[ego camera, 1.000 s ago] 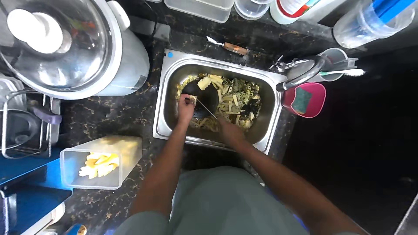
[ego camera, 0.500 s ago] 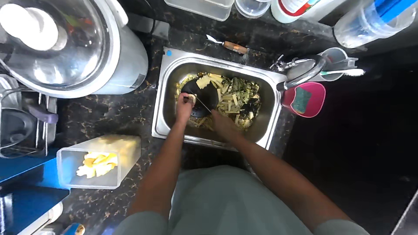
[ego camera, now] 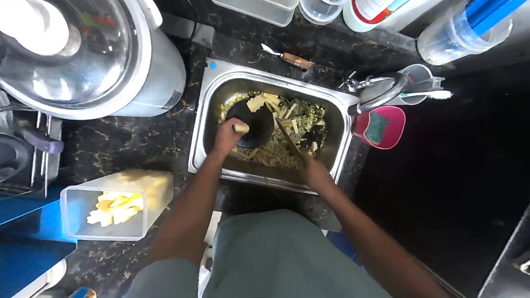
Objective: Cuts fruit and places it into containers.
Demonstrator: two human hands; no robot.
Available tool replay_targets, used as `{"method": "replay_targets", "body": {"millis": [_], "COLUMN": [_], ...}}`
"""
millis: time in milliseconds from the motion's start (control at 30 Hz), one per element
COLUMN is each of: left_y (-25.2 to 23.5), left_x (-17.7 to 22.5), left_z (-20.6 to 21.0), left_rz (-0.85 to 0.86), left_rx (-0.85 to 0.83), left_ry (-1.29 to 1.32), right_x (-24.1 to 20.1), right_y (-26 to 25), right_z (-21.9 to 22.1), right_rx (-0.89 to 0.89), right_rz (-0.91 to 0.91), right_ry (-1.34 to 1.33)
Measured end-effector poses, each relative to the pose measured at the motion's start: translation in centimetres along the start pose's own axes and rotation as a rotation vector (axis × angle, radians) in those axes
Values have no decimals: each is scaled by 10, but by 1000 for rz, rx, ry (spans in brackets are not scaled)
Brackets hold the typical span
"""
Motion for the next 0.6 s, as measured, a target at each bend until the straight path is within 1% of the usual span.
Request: {"method": "replay_targets", "body": {"millis": [67, 133, 233, 300, 467, 600], "left_y": [-13, -23, -40, -45, -54, -52], "left_x": [12, 25, 39, 45, 48, 56], "left_z": [5, 5, 1, -1, -10, -5], "left_rz": [99, 159, 258, 292, 220, 230], "left_rx": [-133, -249, -334, -368, -357, -388], "left_ry": [-105, -250, -427, -485, -752, -877], "right_x": [-4, -16, -40, -56, -84, -98], "right_y": [12, 18, 15, 12, -4, -14], "right_z": [2, 8, 18, 25, 23, 24], "right_rx": [-48, -85, -118, -121, -99, -105], "right_rz": [-13, -43, -110, -133, -132, -106], "right_ry": [50, 97, 154, 179, 247, 253]}}
Point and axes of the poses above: each hand's wrist, its own y-axis away from the middle knuckle, its own z-axis out of the palm, x = y × z, the point moved 10 cm from there along -y, towards the middle knuckle
